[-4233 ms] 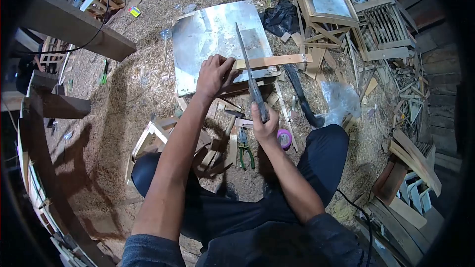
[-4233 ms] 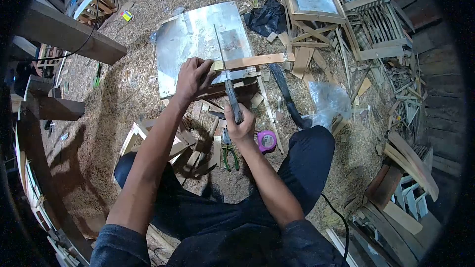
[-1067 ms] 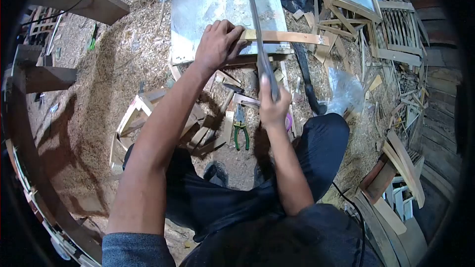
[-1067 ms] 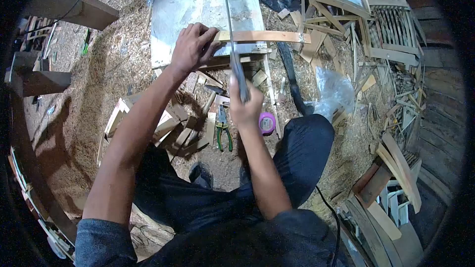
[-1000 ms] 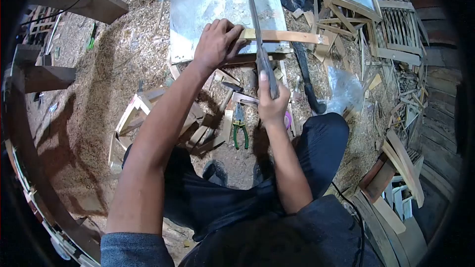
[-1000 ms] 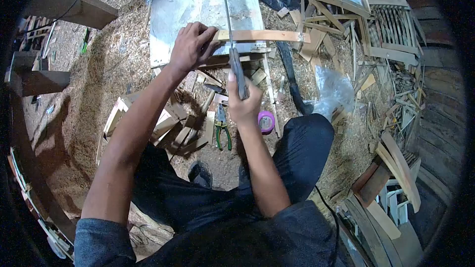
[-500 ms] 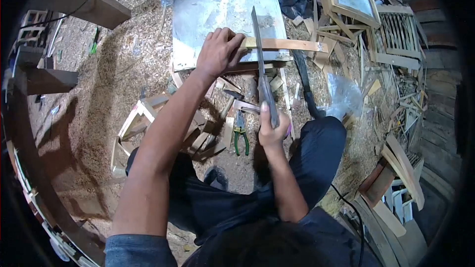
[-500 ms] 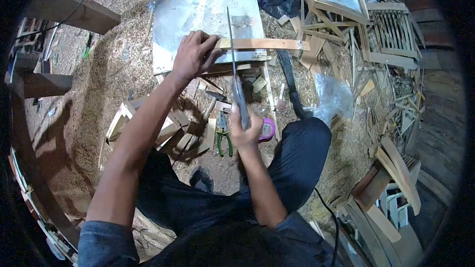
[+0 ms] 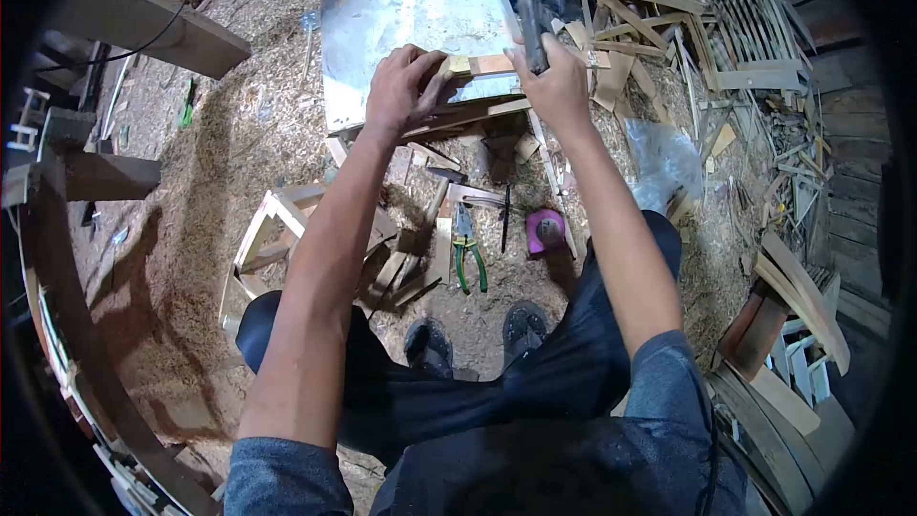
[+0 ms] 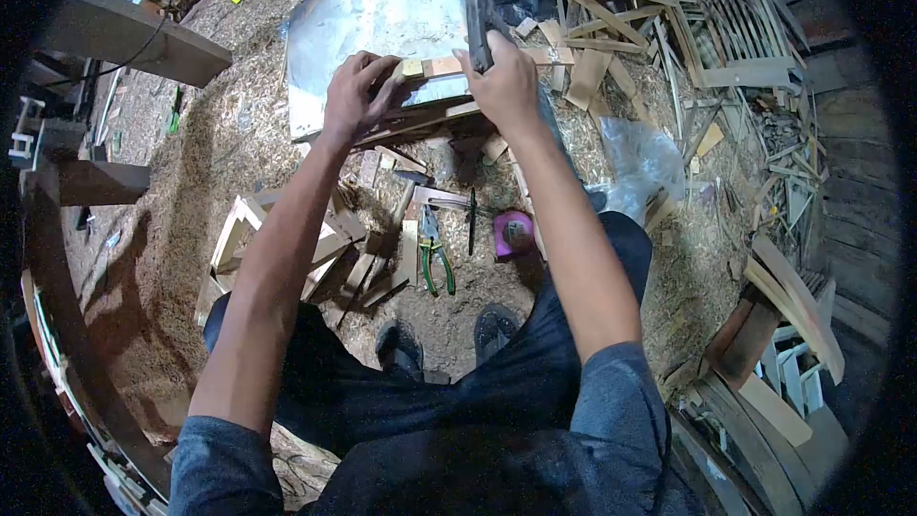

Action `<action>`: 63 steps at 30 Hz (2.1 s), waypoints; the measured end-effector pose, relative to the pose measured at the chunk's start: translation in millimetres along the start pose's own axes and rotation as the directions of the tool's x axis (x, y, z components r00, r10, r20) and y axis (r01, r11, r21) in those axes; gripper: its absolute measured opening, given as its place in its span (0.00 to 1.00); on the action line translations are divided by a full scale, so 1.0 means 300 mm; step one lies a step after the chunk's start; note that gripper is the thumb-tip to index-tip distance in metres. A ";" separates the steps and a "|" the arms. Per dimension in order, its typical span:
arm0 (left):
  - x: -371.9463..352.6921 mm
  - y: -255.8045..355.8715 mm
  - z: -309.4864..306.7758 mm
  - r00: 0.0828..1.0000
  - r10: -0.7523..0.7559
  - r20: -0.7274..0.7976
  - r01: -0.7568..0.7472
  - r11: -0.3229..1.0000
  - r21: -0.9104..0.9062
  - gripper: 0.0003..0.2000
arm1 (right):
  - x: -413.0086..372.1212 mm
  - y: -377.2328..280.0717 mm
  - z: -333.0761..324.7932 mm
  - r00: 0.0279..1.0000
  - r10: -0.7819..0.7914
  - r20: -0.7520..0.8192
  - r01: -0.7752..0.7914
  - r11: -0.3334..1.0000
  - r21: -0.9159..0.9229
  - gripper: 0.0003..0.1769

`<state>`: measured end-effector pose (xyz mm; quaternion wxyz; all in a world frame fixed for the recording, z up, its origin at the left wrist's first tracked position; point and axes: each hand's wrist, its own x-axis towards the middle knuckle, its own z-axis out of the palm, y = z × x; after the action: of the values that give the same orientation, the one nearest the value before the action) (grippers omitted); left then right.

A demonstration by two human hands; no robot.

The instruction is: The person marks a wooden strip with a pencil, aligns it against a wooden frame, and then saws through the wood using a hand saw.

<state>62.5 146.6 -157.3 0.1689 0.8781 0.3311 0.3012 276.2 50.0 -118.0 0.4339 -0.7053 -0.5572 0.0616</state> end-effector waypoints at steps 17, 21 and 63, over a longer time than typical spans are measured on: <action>-0.027 0.022 0.028 0.990 -0.068 -0.123 0.094 0.971 0.221 0.16 | -0.022 0.075 0.000 0.967 -0.095 0.236 0.142 0.971 -0.190 0.07; -0.029 0.049 0.009 0.995 -0.071 -0.074 0.085 0.976 0.199 0.16 | -0.029 0.090 -0.033 0.956 -0.155 0.249 0.202 0.963 -0.176 0.07; -0.293 0.206 -0.052 0.904 0.287 0.318 -0.383 0.875 0.298 0.20 | -0.159 0.028 -0.169 0.916 -0.130 0.380 0.261 0.912 -0.316 0.08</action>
<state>29.6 43.2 -151.5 -0.0041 0.9703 0.1957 0.1423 293.5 -17.5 -111.4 0.1947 -0.6900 -0.6960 0.0389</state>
